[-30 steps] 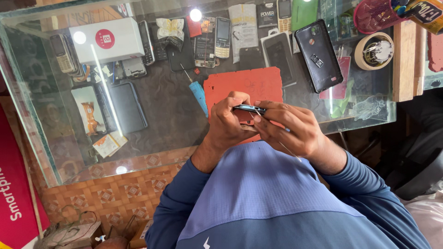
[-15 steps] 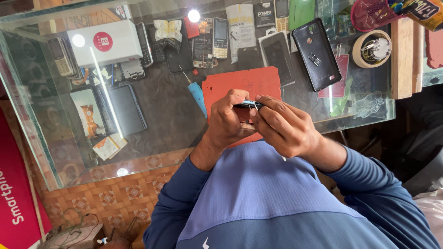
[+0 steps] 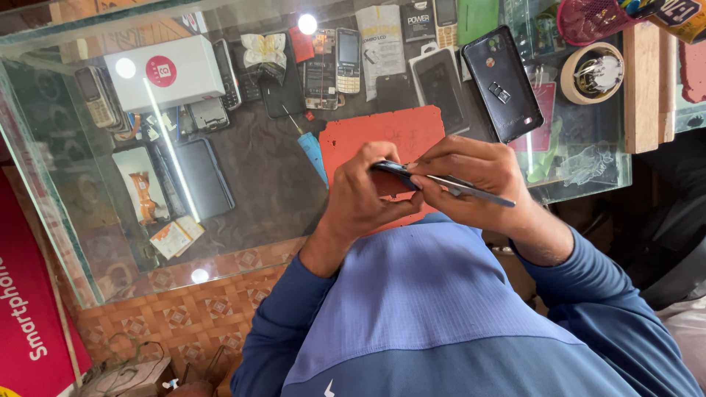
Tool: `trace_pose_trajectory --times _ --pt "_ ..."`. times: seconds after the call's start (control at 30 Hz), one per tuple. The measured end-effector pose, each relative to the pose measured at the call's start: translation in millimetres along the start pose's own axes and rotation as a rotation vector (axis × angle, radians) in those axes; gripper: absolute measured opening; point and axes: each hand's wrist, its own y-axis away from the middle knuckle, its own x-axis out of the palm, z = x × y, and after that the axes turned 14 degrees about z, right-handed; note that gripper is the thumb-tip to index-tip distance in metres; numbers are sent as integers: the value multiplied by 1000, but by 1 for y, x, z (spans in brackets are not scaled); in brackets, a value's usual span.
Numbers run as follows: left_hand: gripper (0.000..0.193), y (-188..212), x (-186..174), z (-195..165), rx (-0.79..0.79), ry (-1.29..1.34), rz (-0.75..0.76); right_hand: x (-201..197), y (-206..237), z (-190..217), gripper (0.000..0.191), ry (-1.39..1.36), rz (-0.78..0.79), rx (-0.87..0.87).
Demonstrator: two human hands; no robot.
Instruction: The person prying the back cover off a mobile phone using a thin tool, wipes the internal components with a green cloth, and removes several screws from the internal chassis with a screwdriver.
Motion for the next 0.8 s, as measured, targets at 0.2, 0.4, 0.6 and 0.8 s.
trace_pose_trajectory --times 0.2,0.4,0.6,0.8 --pt "47 32 -29 39 -372 294 204 14 5 -9 19 67 -152 -14" --pt "56 47 -2 72 -104 1086 -529 38 11 -19 18 77 -294 -169" --pt "43 43 0 72 -29 1643 -555 59 7 -21 21 111 -317 -317" --pt "40 25 4 29 -223 1819 -466 46 7 -23 20 91 -240 -365"
